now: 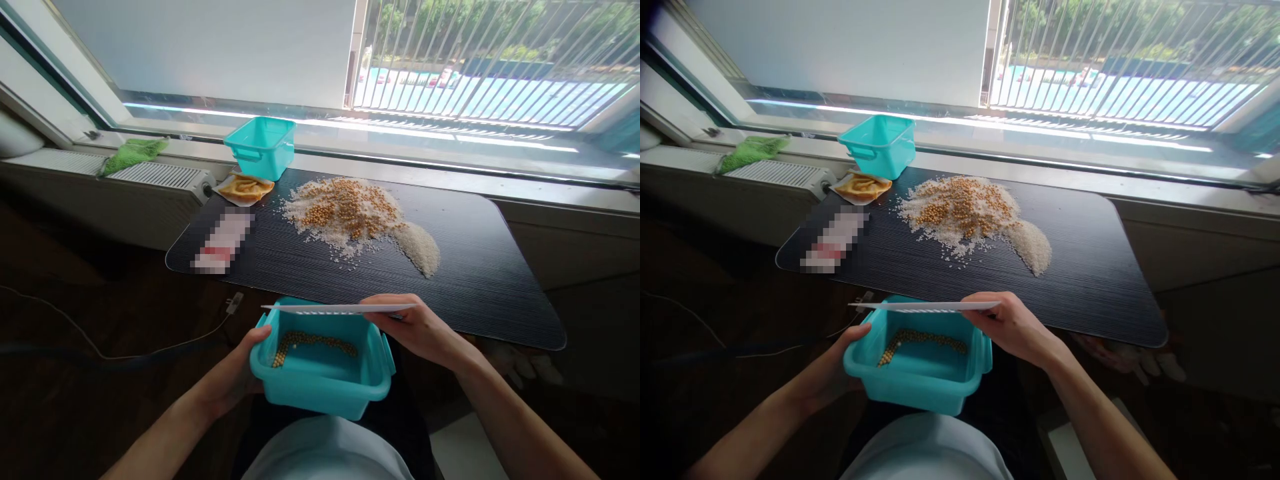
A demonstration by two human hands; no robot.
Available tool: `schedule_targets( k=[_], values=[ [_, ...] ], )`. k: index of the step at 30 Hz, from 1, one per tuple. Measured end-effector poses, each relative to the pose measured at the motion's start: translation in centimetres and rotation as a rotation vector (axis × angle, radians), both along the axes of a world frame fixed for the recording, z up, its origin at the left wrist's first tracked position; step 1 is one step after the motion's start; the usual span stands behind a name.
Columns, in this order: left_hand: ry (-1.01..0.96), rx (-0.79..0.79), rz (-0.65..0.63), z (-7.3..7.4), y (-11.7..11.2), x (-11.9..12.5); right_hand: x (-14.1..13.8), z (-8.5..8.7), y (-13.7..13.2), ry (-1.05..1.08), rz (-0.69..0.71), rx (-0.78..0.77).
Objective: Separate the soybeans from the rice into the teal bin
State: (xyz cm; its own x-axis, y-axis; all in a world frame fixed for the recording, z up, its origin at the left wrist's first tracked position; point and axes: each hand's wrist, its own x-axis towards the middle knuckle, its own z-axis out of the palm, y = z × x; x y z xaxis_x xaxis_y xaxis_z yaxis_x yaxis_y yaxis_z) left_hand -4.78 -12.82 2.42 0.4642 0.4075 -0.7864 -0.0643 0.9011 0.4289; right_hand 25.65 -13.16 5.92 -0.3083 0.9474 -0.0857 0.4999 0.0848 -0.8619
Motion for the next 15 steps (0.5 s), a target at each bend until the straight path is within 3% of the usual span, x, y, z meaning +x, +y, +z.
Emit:
schedule_targets(
  k=[2,6,8,11,15],
  values=[
    [-0.015,0.005,-0.006,0.0,0.0,0.1,0.8,0.1,0.1,-0.006,-0.109,0.061],
    [0.011,0.001,-0.005,-0.2,0.0,0.6,3.6,-0.7,1.5,0.015,-0.543,0.171],
    [0.01,-0.005,-0.014,-0.3,0.0,0.9,5.1,-1.2,2.5,-0.017,-0.693,0.136],
    [-0.007,-0.006,-0.025,-0.4,0.0,1.1,6.6,-1.8,3.8,-0.06,-0.752,0.109],
    [0.005,-0.01,-0.015,-0.3,-0.1,1.3,6.8,-2.5,5.1,-0.051,-0.71,0.125]
  ],
)
